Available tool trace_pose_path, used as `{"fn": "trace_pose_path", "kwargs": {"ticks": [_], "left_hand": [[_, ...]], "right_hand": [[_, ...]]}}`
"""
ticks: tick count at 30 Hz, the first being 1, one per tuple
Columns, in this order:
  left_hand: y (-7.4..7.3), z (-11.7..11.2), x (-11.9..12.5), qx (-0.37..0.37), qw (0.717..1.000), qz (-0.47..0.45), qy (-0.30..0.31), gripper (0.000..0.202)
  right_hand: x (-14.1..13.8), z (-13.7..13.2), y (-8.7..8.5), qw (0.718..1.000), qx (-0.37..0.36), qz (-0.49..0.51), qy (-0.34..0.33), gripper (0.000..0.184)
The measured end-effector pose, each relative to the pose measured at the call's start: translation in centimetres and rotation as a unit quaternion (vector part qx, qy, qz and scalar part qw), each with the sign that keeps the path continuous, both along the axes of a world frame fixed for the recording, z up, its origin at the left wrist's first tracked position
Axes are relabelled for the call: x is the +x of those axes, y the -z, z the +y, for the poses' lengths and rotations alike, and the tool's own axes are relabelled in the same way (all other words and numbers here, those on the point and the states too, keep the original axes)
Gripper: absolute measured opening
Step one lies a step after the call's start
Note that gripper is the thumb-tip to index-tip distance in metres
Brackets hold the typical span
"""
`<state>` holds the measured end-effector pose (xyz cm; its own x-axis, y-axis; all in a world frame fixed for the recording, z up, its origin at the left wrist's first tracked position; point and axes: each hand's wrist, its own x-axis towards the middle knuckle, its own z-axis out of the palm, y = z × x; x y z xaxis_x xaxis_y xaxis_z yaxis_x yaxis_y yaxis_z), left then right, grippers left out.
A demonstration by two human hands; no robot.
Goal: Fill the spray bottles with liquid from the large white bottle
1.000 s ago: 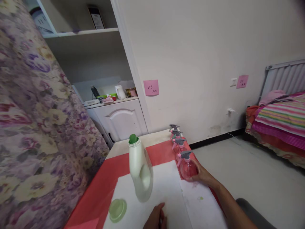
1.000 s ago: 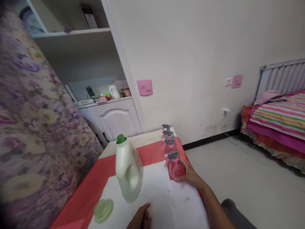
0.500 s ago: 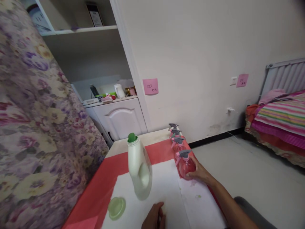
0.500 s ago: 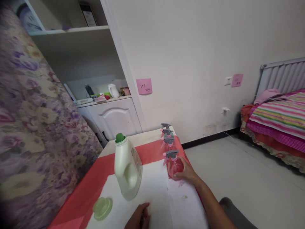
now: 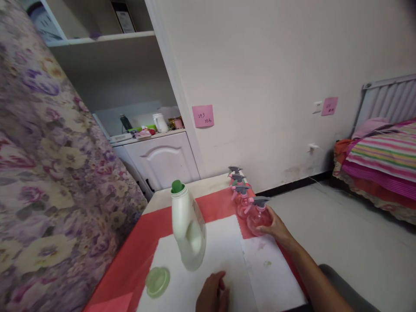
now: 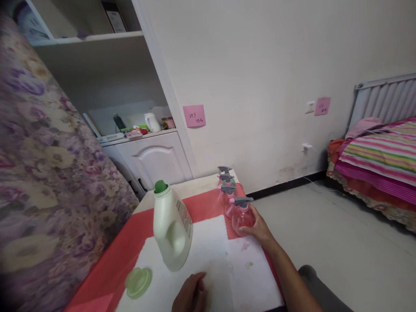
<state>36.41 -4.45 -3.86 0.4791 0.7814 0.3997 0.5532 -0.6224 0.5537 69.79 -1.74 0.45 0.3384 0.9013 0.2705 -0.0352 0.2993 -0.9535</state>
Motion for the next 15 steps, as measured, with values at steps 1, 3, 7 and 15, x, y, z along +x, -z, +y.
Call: {"fn": "trace_pose_path", "kwargs": {"ticks": [1,3,7,15], "left_hand": [[0.4,0.1,0.6,0.049,0.998,0.013,0.030,0.034],[1.7,0.3,2.3,0.168,0.982,0.041,0.073,0.045],[4.2,0.3,6.4,0.275,0.947,0.112,0.124,0.077],[3.8,-0.3,8.3,0.175,0.962,0.166,0.131,0.078]], "right_hand": [[0.1,-0.1,-0.2,1.000,0.003,0.003,0.003,0.086],[0.1,-0.4,-0.6,1.000,0.007,0.010,0.008,0.084],[0.0,-1.0,-1.3,1.000,0.006,0.016,0.009,0.083],[-0.4,-1.9,-2.0,1.000,0.004,0.017,0.010,0.083]]}}
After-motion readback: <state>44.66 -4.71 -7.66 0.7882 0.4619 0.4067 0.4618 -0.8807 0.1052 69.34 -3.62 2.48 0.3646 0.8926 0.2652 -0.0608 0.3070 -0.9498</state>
